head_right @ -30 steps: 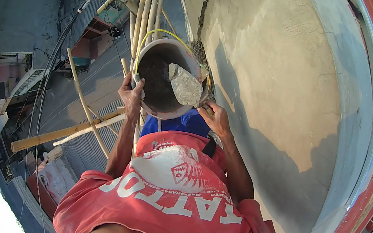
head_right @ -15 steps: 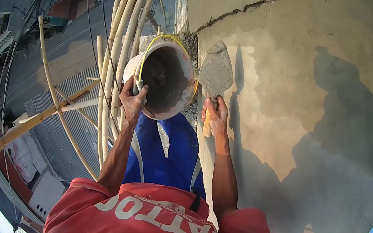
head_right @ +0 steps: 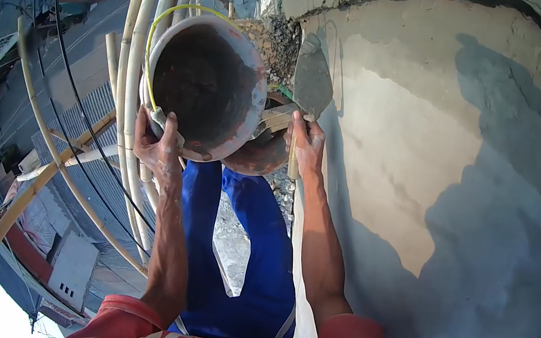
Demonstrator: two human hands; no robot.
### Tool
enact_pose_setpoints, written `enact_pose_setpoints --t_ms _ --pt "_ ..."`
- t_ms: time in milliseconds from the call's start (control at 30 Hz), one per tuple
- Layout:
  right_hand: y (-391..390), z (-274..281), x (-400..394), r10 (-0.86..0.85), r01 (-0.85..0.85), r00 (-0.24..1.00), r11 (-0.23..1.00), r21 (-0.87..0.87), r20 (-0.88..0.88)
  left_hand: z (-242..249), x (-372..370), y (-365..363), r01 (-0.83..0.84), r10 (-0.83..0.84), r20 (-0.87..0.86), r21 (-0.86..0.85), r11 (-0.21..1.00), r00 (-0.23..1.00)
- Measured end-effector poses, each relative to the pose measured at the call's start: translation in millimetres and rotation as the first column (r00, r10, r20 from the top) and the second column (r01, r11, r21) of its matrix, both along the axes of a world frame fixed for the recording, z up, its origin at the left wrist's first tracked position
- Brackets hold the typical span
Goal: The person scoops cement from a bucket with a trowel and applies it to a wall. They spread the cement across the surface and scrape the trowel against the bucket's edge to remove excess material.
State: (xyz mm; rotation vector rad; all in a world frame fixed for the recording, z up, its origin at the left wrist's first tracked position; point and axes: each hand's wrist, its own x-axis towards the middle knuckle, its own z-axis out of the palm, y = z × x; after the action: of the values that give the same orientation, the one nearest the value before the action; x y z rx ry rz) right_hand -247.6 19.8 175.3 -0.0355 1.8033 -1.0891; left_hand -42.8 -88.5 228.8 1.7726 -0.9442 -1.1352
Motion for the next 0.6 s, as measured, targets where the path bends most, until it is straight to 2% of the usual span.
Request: enact_pose_setpoints --t_ms 67,133,167,233,367,500,533,600 --pt "-7 -33 -8 0.002 -0.002 1.0 1.0 0.007 0.009 -16 2 0 -0.015 0.015 -0.012 -0.042 0.999 1.0" --pt "-17 -67 -14 0.019 -0.019 0.995 1.0 0.002 0.094 -25 5 -1 -0.01 0.009 -0.027 -0.06 0.998 1.0" --pt "-24 -79 -18 0.019 -0.02 0.996 1.0 0.007 0.091 -27 1 -3 -0.061 0.058 -0.03 -0.098 0.993 0.998" --pt "-28 -89 -20 -0.04 0.044 0.984 0.999 -0.015 0.172 -32 7 5 -0.065 0.06 -0.056 -0.095 0.993 0.997" --pt "-39 -100 -36 -0.085 0.087 0.956 0.996 0.006 0.282 -47 17 8 -0.103 0.102 -0.028 -0.058 0.993 0.994" --pt "-42 -101 -51 -0.089 0.086 0.951 0.996 0.023 0.296 -48 14 5 -0.094 0.094 -0.002 -0.051 0.994 0.996" --pt "-39 -96 -52 -0.075 0.084 0.955 0.996 -0.019 0.286 -49 14 3 -0.098 0.099 0.011 -0.044 0.994 0.995" --pt "-31 -82 -54 -0.094 0.097 0.956 0.995 0.005 0.278 -52 18 7 -0.098 0.099 0.028 -0.034 0.995 0.995"
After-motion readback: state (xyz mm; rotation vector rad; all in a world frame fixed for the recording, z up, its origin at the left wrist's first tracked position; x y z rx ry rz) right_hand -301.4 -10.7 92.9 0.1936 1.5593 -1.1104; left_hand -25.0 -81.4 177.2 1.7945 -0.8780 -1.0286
